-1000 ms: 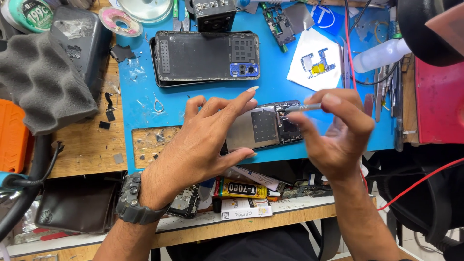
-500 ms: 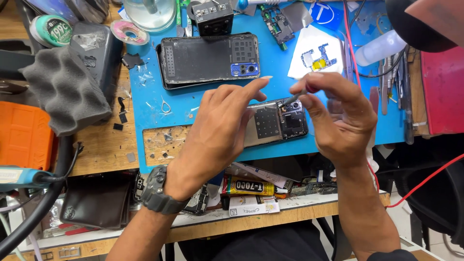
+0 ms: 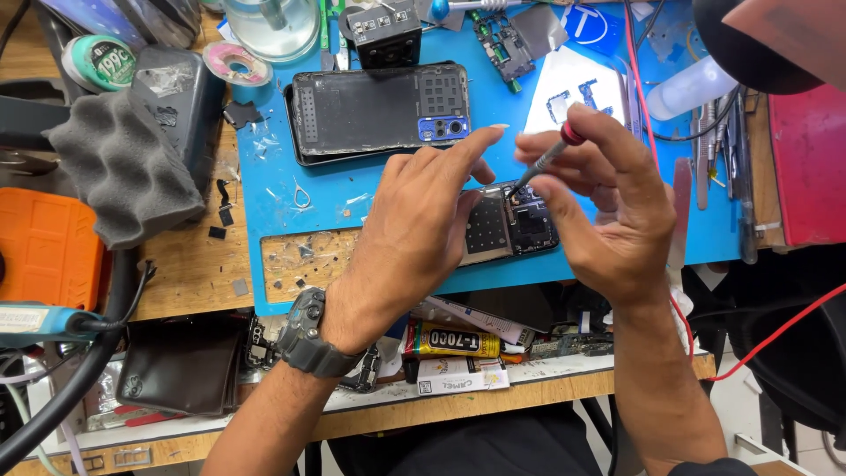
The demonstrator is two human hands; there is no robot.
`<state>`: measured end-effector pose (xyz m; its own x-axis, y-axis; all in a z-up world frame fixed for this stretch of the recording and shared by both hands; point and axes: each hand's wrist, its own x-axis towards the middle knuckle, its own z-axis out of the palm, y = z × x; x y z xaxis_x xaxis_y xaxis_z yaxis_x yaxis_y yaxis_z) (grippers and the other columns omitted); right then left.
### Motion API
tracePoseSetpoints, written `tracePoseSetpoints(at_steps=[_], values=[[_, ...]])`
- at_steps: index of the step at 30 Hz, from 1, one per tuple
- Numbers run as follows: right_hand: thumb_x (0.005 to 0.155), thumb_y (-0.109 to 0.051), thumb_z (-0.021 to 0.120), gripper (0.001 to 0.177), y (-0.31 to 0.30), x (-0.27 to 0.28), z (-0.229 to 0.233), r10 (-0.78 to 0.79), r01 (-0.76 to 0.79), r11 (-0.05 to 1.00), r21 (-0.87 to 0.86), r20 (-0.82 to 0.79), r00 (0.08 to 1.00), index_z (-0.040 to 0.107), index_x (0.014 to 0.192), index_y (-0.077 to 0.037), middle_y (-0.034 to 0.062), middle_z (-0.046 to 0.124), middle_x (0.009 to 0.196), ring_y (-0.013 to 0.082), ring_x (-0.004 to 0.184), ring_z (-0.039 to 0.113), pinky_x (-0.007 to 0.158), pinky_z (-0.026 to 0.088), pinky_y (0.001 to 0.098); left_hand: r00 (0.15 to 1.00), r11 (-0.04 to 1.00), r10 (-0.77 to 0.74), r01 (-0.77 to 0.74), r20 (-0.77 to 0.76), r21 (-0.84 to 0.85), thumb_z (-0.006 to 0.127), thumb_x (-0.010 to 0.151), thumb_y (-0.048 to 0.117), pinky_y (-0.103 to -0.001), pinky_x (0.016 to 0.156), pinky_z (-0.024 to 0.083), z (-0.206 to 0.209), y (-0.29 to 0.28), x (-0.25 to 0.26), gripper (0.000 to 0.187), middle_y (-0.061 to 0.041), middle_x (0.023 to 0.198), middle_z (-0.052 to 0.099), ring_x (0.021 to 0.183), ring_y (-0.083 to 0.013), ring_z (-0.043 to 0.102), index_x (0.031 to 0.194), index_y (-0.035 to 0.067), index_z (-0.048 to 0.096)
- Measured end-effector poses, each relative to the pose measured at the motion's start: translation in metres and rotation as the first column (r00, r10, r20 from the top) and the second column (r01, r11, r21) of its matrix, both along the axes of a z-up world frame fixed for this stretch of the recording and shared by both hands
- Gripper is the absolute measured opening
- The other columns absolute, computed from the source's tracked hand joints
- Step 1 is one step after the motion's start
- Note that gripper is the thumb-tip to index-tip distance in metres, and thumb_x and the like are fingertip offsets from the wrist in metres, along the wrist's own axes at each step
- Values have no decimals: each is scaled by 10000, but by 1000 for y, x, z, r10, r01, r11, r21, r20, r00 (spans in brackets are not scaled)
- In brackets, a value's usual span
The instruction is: The person applies liquid adhesive to the edges of a smartphone back cover and presses it into place. They use a heat gun to warm the device and a screwdriver to remove screws from the internal frame. Finally, they use a small tool to carefully pry and separate the screen assembly from the phone's chassis.
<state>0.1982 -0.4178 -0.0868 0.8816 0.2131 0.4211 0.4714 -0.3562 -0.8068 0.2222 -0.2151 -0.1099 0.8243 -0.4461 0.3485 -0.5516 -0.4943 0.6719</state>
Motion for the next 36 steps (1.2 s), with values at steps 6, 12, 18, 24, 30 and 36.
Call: tracePoseSetpoints(at_steps=[6,12,18,24,30,36], values=[[1121,129,550,424,9,-1,4,-96,82,988,128,110,989,341,1433,-69,316,632,1122,429,1051,724,1092,646,520,1000,1000,-10,10,-2,3,780,955,37,-418,845,453,1,-6,2,671,-18,1158,691,1006,-251,624,1510,90,408],[1118,151,556,489,8,-3,-6,-115,87,980,178,151,982,337,1482,-90,343,613,1134,447,1068,713,1068,672,538,997,999,36,-36,65,11,807,956,30,-406,785,425,-5,-17,4,623,38,1040,691,892,-228,598,1469,125,468],[1088,135,584,508,-9,-14,-17,-93,84,991,102,85,992,354,1510,-27,300,654,1112,379,1023,739,1037,664,445,968,973,121,-160,221,167,778,990,28,-397,738,400,-11,-3,13,554,-38,995,671,848,-235,559,1467,32,498],[1087,100,606,472,-6,-14,-19,-119,115,990,80,47,992,375,1478,-31,265,670,1097,352,1014,750,1058,648,424,943,955,162,-224,291,194,720,1063,38,-394,711,397,-14,0,13,426,-29,935,687,807,-217,549,1444,46,530],[1084,100,612,482,-6,-13,-22,-115,111,990,82,40,993,379,1483,-36,261,666,1113,349,1024,751,1051,660,426,943,959,166,-223,290,176,720,1078,37,-397,692,379,-13,0,11,417,-40,868,668,796,-224,561,1456,38,541],[968,-15,843,461,-16,-8,-24,-60,118,983,-138,366,929,482,1250,-66,204,657,1027,274,917,694,736,571,330,989,994,47,-60,137,95,725,1015,-21,-416,741,392,1,4,1,567,-46,1096,682,866,-253,544,1502,31,440]])
